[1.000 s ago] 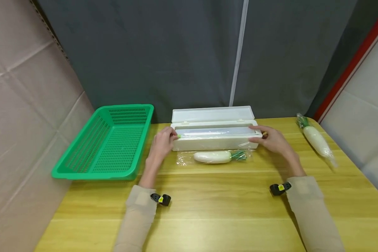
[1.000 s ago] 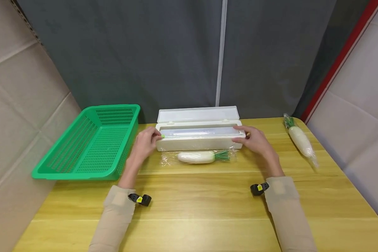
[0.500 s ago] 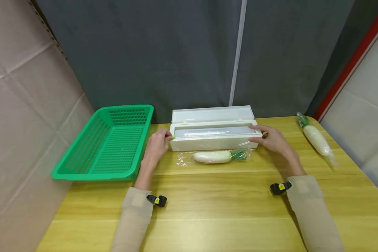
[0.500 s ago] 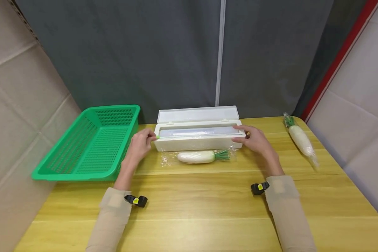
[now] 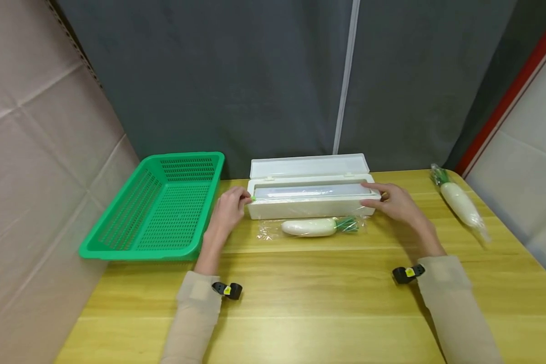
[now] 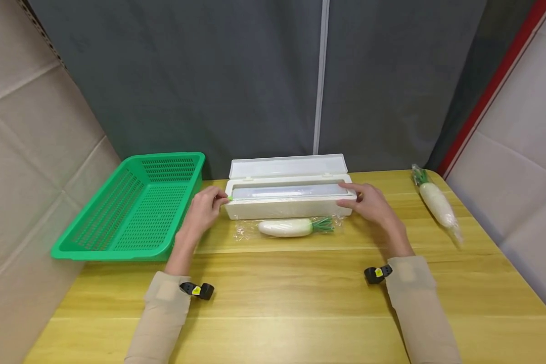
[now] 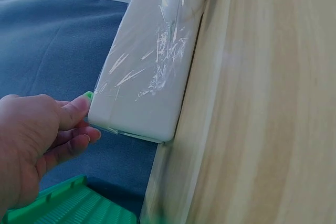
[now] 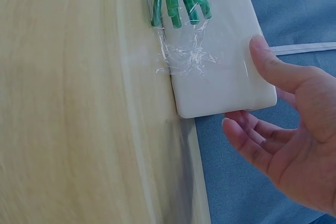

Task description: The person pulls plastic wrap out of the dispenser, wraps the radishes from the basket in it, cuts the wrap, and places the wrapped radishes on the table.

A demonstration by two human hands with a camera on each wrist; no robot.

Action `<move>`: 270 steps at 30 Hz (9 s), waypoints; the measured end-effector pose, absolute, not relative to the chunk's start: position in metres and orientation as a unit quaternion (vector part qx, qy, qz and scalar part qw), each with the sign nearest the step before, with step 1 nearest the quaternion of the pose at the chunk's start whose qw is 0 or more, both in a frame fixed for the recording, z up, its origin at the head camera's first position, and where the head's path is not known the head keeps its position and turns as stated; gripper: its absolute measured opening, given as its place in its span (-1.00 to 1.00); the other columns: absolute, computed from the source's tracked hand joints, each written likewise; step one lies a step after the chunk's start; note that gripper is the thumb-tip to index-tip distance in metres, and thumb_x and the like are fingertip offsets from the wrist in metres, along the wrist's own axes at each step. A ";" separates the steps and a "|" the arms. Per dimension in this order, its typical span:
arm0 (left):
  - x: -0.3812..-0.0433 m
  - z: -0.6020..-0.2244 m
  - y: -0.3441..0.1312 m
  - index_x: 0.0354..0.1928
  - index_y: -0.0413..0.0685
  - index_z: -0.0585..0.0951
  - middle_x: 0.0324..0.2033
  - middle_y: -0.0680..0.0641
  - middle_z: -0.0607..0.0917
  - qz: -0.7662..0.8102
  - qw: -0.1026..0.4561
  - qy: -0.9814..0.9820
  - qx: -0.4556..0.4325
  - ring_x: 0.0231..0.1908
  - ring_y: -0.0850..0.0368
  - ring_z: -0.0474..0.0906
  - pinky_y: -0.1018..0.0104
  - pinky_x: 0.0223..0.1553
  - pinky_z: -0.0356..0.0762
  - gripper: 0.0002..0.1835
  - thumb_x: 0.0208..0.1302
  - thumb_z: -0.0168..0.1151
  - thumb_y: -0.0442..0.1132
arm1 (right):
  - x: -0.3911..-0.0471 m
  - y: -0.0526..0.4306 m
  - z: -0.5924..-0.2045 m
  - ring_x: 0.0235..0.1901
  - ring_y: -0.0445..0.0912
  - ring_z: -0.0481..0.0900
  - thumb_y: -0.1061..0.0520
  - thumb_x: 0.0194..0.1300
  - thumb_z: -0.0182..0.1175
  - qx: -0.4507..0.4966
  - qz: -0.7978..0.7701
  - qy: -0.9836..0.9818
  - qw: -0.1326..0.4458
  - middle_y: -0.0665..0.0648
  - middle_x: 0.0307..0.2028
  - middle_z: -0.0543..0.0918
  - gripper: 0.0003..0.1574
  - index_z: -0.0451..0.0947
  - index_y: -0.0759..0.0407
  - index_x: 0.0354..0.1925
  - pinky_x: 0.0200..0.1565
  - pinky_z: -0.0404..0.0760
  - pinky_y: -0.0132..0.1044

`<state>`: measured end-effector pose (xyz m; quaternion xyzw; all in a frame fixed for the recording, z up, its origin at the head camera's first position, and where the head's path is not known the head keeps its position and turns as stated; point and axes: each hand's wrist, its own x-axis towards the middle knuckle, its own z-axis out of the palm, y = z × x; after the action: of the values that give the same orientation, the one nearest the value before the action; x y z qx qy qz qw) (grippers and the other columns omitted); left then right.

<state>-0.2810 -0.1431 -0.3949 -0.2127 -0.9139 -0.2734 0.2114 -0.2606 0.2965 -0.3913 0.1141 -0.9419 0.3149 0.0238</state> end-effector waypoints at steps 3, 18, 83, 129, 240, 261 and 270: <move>-0.281 -0.395 -0.144 -0.26 -0.28 0.69 -0.27 -0.19 0.71 -0.275 0.216 -0.911 -0.218 -0.25 -0.07 0.65 0.13 -0.19 0.64 -0.93 0.33 0.34 -0.38 | -0.262 0.298 -0.393 -0.19 0.13 0.49 -0.19 0.36 0.31 0.129 0.312 -0.941 0.033 0.40 0.12 0.58 -0.19 0.39 0.10 0.43 -0.22 0.39 -0.12; -0.279 -0.395 -0.135 -0.17 -0.25 0.69 -0.20 -0.19 0.63 -0.271 0.263 -0.894 -0.240 -0.15 -0.10 0.60 0.08 -0.09 0.62 -0.81 0.27 0.42 -0.27 | -0.256 0.292 -0.393 -0.16 0.09 0.26 0.10 0.28 0.43 0.166 0.365 -0.909 0.115 0.34 -0.02 0.45 -0.52 0.66 0.21 0.14 -0.23 0.25 -0.17; -0.264 -0.405 -0.122 -0.30 -0.12 0.73 -0.34 -0.01 0.74 -0.227 0.258 -0.863 -0.370 -0.14 0.01 0.62 0.07 0.06 0.51 -0.86 0.14 0.47 -0.46 | -0.248 0.299 -0.389 -0.44 -0.08 0.38 0.23 0.35 0.33 0.217 0.434 -0.874 0.036 0.11 -0.35 0.65 -0.90 0.73 0.21 -0.17 -0.41 0.35 -0.32; -0.246 -0.407 -0.129 -0.21 -0.07 0.75 -0.23 0.00 0.73 -0.186 0.094 -0.885 -0.416 -0.13 0.09 0.62 0.26 0.00 0.60 -0.86 0.20 0.43 -0.42 | -0.221 0.288 -0.401 -0.36 -0.26 0.53 0.15 0.38 0.31 0.256 0.336 -0.906 -0.018 -0.09 -0.31 0.73 -0.90 0.77 0.02 -0.28 -0.28 0.50 -0.38; -0.249 -0.367 -0.133 -0.14 -0.23 0.70 -0.48 -0.11 0.67 -0.420 -0.065 -0.843 -0.330 -0.50 0.12 0.51 0.29 -0.44 0.53 -0.83 0.50 0.16 -0.30 | -0.198 0.263 -0.336 -0.48 -0.14 0.70 0.59 0.27 0.18 0.258 0.547 -0.785 0.136 0.05 -0.37 0.73 -0.85 0.61 0.47 -0.24 -0.35 0.68 -0.42; -0.238 -0.357 -0.136 -0.01 -0.23 0.72 -0.37 -0.08 0.67 -0.507 0.036 -0.802 -0.314 -0.37 -0.14 0.57 0.26 -0.33 0.55 -0.76 0.52 0.11 -0.30 | -0.192 0.275 -0.332 -0.35 -0.18 0.71 0.51 0.40 0.09 0.278 0.578 -0.752 0.153 0.11 -0.18 0.68 -0.85 0.61 0.47 -0.23 -0.13 0.64 -0.48; -0.230 -0.349 -0.134 -0.05 -0.16 0.75 -0.28 -0.08 0.74 -0.530 0.116 -0.786 -0.297 -0.38 0.00 0.59 0.34 -0.43 0.50 -0.83 0.42 0.27 -0.31 | -0.190 0.272 -0.326 -0.37 -0.08 0.69 0.41 0.42 0.15 0.233 0.559 -0.783 0.141 0.10 -0.33 0.69 -0.88 0.57 0.46 -0.10 -0.20 0.64 -0.45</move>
<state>-0.2298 -0.1335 -0.3495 -0.2974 -0.7857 -0.5299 0.1160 -0.1896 0.2724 -0.3262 0.2332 -0.7829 0.5591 0.1415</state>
